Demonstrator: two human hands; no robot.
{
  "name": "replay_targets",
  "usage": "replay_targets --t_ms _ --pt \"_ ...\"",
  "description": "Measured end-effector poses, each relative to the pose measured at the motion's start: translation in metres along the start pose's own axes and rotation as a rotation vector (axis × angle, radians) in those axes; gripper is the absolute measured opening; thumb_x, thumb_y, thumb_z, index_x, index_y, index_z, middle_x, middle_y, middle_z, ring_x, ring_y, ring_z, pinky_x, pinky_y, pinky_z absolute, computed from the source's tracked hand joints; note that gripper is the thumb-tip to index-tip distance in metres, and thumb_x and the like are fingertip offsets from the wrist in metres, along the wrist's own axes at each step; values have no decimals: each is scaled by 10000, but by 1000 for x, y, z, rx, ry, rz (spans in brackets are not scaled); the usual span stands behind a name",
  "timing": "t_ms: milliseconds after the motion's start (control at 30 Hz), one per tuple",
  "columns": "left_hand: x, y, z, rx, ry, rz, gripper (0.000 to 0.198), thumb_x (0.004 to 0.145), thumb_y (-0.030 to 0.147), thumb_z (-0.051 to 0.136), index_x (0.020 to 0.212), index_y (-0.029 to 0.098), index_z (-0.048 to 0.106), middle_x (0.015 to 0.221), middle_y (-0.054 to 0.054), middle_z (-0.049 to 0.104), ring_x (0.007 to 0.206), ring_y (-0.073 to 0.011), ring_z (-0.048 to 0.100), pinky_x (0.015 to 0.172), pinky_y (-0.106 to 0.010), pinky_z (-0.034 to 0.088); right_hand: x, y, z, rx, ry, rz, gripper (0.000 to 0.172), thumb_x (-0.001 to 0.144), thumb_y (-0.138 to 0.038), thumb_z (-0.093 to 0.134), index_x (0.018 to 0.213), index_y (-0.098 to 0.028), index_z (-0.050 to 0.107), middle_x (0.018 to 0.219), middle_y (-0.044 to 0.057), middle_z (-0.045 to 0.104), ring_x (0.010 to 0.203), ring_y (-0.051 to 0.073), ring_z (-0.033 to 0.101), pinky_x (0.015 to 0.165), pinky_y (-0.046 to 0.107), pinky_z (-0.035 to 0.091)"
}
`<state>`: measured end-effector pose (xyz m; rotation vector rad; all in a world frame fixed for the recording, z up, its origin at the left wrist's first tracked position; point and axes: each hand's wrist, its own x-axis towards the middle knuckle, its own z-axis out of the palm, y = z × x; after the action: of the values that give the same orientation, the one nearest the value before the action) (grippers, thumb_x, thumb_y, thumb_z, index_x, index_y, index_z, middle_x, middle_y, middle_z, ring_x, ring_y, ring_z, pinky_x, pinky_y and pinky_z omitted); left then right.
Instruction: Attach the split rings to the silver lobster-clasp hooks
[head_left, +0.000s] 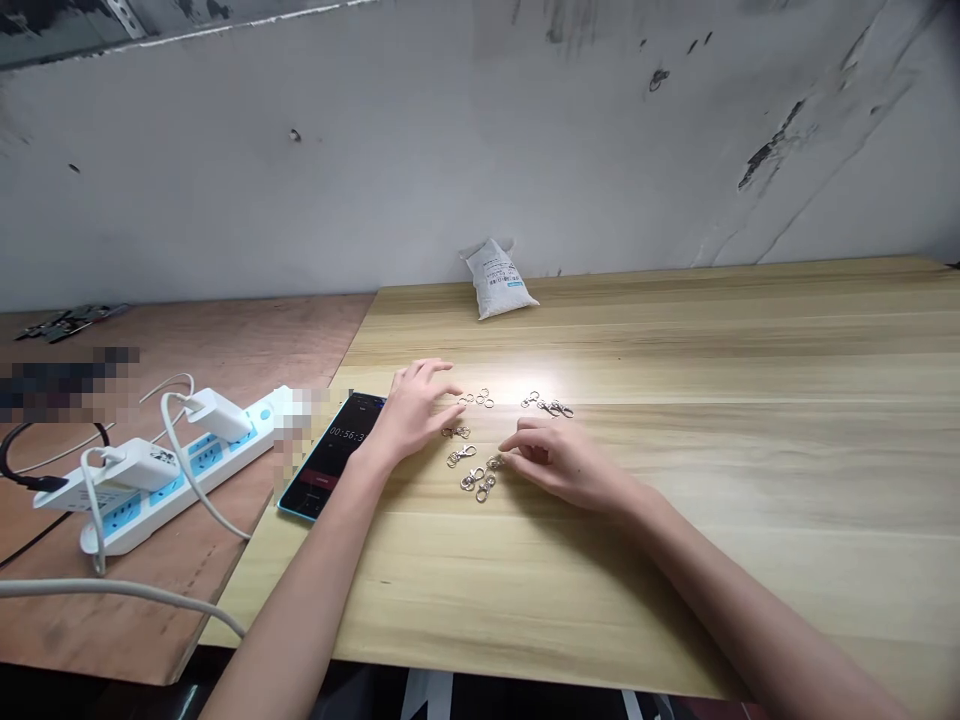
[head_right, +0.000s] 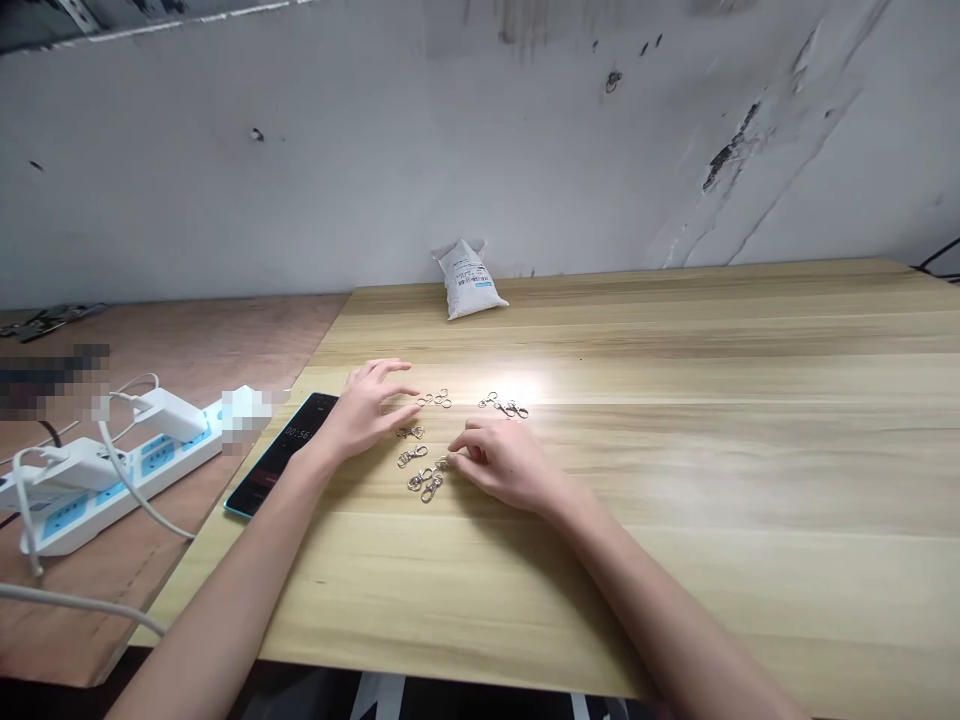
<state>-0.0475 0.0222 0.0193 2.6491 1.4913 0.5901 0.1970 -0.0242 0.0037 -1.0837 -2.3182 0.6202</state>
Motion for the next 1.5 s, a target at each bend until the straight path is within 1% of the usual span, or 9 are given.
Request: replay_targets --t_ms 100,233,367,500,667,967,1133,1333,1500 --pt "0 -2 8 21 -23 10 141 873 329 632 960 244 702 1284 -66 578 1239 -273 456 1017 -491 355 0 10 -5 -81 71 32 216 932 -264 519 959 -207 725 803 32 648 621 115 532 577 254 361" --pt "1 0 13 21 -14 13 102 893 287 606 899 241 697 1266 -44 593 1226 -260 456 994 -467 366 1 31 -14 -343 275 217 241 926 -295 512 1054 -228 705 934 40 651 577 112 507 529 259 313" --pt "2 1 12 43 -18 40 148 924 263 556 874 220 689 1176 -43 641 1164 -252 485 972 -451 368 4 40 -13 -526 258 181 307 931 -333 517 1191 -239 651 1047 80 623 743 165 555 567 265 315" --pt "3 2 11 7 -14 11 199 946 254 507 847 195 669 1064 -49 683 1083 -242 528 953 -442 375 10 33 -6 -673 213 58 256 966 -272 464 1035 -237 708 1056 101 629 930 222 537 764 333 334" --pt "4 13 8 -274 24 -159 190 927 274 529 847 199 685 925 -38 713 942 -213 598 902 -408 433 11 23 -3 -767 172 -4 291 961 -158 433 804 -184 677 850 93 643 861 228 513 839 381 306" --pt "4 34 13 -668 -33 -118 51 828 239 663 828 192 684 893 -33 727 877 -179 665 824 -336 513 10 15 5 -606 209 -46 255 988 -190 380 875 -174 608 859 70 654 827 202 545 948 378 310" --pt "2 35 6 -553 -45 -49 73 867 227 619 871 205 688 939 -42 700 919 -185 638 861 -368 491 7 17 0 -454 245 -11 199 969 -191 445 858 -196 610 824 29 690 801 187 568 926 364 310" --pt "-3 47 0 -475 -265 223 121 840 307 678 907 214 715 921 -37 660 887 -175 595 812 -339 470 6 28 0 -415 228 29 213 951 -175 471 853 -202 658 833 36 688 808 189 567 840 339 329" --pt "-5 55 4 -359 -324 328 115 827 342 698 816 234 736 888 -24 660 895 -183 557 846 -348 431 6 31 -1 -413 192 23 231 953 -175 467 877 -203 684 841 46 674 799 185 563 844 338 326"
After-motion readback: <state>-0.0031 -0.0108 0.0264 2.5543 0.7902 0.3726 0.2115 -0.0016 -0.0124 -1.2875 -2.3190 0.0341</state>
